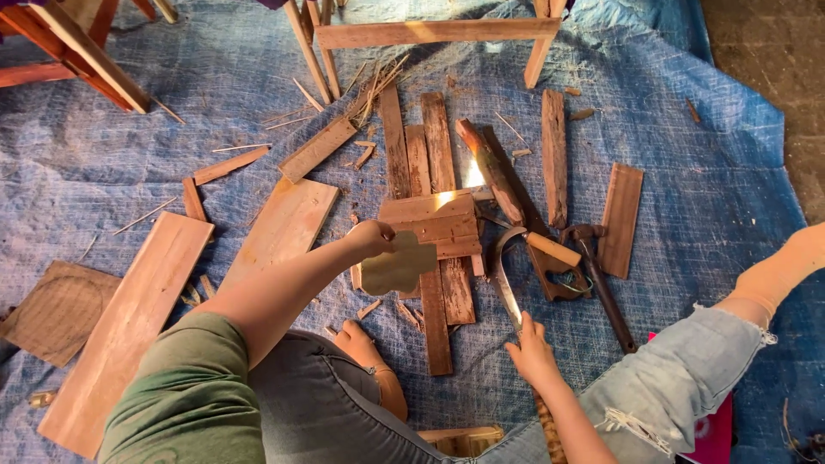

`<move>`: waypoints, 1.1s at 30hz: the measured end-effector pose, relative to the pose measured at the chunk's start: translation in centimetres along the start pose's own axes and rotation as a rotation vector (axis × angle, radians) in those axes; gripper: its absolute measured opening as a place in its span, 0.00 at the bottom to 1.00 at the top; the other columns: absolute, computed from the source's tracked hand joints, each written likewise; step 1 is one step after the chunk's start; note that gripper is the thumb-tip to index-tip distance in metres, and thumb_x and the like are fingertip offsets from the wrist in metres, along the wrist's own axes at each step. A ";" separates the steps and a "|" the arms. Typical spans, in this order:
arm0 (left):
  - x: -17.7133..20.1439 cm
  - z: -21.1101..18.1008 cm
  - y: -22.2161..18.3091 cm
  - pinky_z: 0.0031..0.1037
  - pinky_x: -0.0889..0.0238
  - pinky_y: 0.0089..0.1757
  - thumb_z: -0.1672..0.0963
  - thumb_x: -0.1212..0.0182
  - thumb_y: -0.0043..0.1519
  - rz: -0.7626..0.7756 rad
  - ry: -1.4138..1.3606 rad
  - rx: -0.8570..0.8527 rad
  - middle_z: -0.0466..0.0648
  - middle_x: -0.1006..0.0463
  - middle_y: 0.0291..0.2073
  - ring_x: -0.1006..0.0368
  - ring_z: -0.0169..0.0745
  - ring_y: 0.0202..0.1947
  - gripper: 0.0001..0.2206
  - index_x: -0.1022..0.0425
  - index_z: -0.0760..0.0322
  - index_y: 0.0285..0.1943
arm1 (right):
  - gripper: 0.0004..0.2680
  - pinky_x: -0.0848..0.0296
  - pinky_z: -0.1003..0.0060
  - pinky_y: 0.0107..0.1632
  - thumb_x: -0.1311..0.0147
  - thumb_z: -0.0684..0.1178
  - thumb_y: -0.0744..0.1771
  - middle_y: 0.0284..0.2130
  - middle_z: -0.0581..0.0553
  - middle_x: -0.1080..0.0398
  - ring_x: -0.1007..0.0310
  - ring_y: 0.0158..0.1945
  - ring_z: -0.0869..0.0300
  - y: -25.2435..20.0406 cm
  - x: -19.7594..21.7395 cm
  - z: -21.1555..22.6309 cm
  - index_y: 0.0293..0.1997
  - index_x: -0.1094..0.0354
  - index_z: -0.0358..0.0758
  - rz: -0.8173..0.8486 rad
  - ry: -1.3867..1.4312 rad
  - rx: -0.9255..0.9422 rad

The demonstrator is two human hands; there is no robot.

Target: Shaping a small wooden piece using a billhook and measuring it with a tape measure.

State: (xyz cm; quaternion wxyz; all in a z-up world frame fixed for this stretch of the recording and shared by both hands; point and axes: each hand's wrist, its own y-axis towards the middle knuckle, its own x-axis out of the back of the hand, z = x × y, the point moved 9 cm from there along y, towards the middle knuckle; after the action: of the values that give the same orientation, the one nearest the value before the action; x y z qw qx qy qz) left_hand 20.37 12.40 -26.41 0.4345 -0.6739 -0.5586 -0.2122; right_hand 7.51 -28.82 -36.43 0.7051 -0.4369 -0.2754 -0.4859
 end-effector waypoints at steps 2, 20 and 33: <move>-1.1 0.6 1.0 0.28 0.31 0.43 0.55 0.28 0.52 0.067 0.013 0.040 0.45 0.16 0.38 0.24 0.39 0.37 0.17 0.17 0.60 0.50 | 0.32 0.26 0.47 0.58 0.46 0.52 0.66 0.64 0.31 0.40 0.29 0.60 0.40 -0.2 -0.4 -0.1 0.76 0.63 0.39 0.048 0.034 -0.008; 0.3 0.8 8.2 0.30 0.26 0.41 0.54 0.30 0.56 -0.039 -0.154 0.120 0.58 0.31 0.63 0.23 0.47 0.45 0.37 0.42 0.43 0.77 | 0.31 0.24 0.61 0.44 0.45 0.53 0.65 0.47 0.51 0.25 0.21 0.43 0.55 -0.2 0.4 0.4 0.78 0.58 0.51 0.091 0.172 -0.124; -4.0 -4.2 8.2 0.60 0.64 0.67 0.34 0.35 0.48 0.084 0.778 -0.247 0.56 0.71 0.80 0.76 0.57 0.77 0.59 0.69 0.50 0.82 | 0.31 0.26 0.62 0.46 0.46 0.54 0.66 0.50 0.53 0.25 0.20 0.46 0.57 -0.6 0.1 0.2 0.78 0.60 0.54 0.168 0.160 -0.232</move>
State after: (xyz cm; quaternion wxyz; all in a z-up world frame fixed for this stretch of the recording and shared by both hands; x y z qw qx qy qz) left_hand 27.73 6.66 -30.13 0.5375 -0.6125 -0.2950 -0.4989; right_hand 6.97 -28.79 -36.07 0.7079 -0.4966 -0.1227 -0.4870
